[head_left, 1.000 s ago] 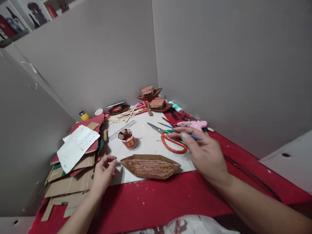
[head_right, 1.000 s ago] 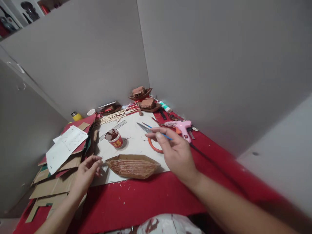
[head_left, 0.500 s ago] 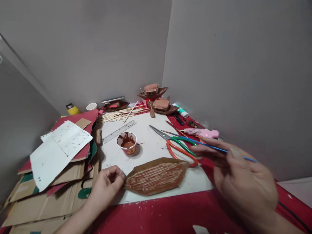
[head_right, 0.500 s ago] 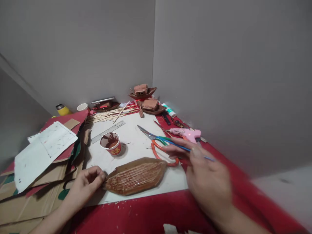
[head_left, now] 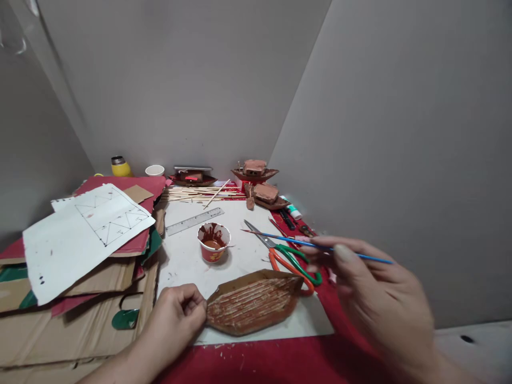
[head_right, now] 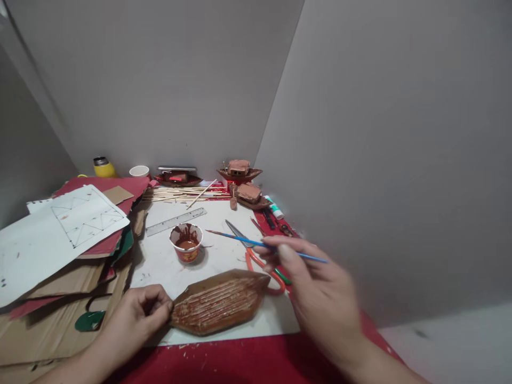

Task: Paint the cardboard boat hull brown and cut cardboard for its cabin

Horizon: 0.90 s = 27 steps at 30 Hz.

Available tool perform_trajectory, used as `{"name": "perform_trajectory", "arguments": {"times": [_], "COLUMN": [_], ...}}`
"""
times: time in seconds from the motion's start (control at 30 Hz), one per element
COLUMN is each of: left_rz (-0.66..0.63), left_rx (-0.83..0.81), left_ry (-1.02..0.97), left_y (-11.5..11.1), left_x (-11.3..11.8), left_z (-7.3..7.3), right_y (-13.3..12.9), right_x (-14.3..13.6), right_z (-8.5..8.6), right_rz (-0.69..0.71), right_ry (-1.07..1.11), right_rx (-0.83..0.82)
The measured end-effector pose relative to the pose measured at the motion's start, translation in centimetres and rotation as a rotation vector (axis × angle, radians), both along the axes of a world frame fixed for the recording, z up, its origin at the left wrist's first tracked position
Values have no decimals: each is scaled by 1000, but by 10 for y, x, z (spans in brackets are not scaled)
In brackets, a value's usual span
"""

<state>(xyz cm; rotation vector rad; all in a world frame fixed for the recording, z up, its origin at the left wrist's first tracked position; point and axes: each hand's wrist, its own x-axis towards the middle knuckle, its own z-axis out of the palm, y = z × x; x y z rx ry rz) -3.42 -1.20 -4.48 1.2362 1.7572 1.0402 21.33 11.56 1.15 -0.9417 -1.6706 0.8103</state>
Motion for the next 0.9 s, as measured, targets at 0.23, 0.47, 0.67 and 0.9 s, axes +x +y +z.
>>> {"name": "perform_trajectory", "arguments": {"times": [0.23, 0.47, 0.67, 0.9], "left_rz": [-34, -47, -66, -86], "left_rx": [-9, -40, -44, -14], "left_ry": [148, 118, 146, 158], "left_y": [-4, -2, -2, -3], "left_x": [-12, -18, -17, -17], "left_z": [2, 1, 1, 0], "right_y": [27, 40, 44, 44], "right_x": [-63, -109, -119, -98], "right_z": [21, 13, 7, 10], "right_rz": [335, 552, 633, 471], "right_ry": [-244, -454, -451, -232], "right_rx": [127, 202, 166, 53]}}
